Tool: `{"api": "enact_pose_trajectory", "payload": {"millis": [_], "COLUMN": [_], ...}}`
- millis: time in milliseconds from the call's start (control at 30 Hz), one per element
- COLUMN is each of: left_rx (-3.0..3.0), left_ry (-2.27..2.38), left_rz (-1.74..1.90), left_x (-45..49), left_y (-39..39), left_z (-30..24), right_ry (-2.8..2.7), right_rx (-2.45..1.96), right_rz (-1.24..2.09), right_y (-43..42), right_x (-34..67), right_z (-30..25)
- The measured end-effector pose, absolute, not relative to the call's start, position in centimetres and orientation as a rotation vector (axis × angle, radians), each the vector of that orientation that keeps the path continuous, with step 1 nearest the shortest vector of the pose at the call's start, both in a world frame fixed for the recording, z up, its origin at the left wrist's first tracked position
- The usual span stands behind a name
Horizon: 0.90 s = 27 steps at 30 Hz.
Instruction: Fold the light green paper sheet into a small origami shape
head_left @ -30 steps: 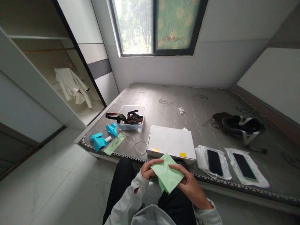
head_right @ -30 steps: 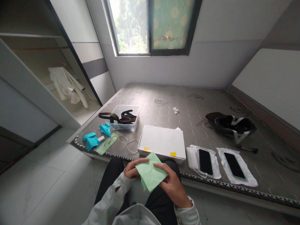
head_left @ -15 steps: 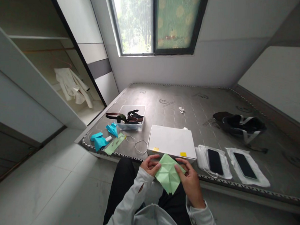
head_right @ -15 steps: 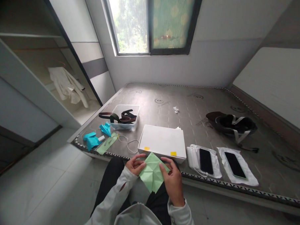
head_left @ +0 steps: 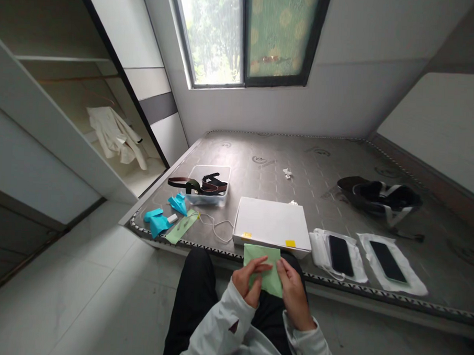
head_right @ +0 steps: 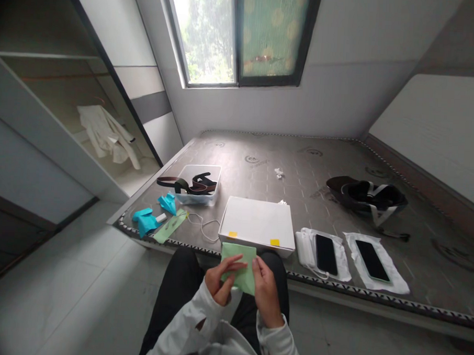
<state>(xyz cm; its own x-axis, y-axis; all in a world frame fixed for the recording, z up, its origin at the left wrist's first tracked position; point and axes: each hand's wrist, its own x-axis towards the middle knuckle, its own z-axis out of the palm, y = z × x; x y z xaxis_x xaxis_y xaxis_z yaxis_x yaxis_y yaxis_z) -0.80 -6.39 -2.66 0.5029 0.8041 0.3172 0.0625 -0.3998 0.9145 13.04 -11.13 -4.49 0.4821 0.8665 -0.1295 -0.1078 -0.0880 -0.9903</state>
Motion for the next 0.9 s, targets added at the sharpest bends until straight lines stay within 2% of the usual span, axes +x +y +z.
{"api": "enact_pose_trajectory", "payload": {"millis": [133, 300, 400, 533, 633, 900], "left_rx": [2.082, 2.041, 1.943, 1.871, 1.781, 1.444], "left_ry": [0.682, 0.503, 0.395, 0.538, 0.663, 0.988], "left_rz": [1.101, 0.788, 0.766, 0.808, 0.823, 0.856], "left_x": [-3.0, -4.6, -4.5, -3.8, -3.5, -3.1], "left_y": [-4.2, -2.4, -2.2, -2.3, -2.4, -2.4], "left_z": [-2.9, -3.5, -3.8, -3.8, -4.0, -5.4], "right_ry": [-0.69, -0.714, -0.76, -0.716, -0.758, -1.214], "right_rx": [-1.34, -1.321, -1.318, -1.255, -1.259, -1.353], "right_rz": [1.102, 1.171, 1.226, 1.303, 1.243, 1.216], "right_y": [-11.1, -11.1, -11.0, -11.1, -11.5, -12.8], "right_x": [15.0, 15.9, 15.7, 15.2, 15.2, 16.8], "right_z": [-3.9, -2.6, -2.5, -2.7, -2.3, -1.0]}}
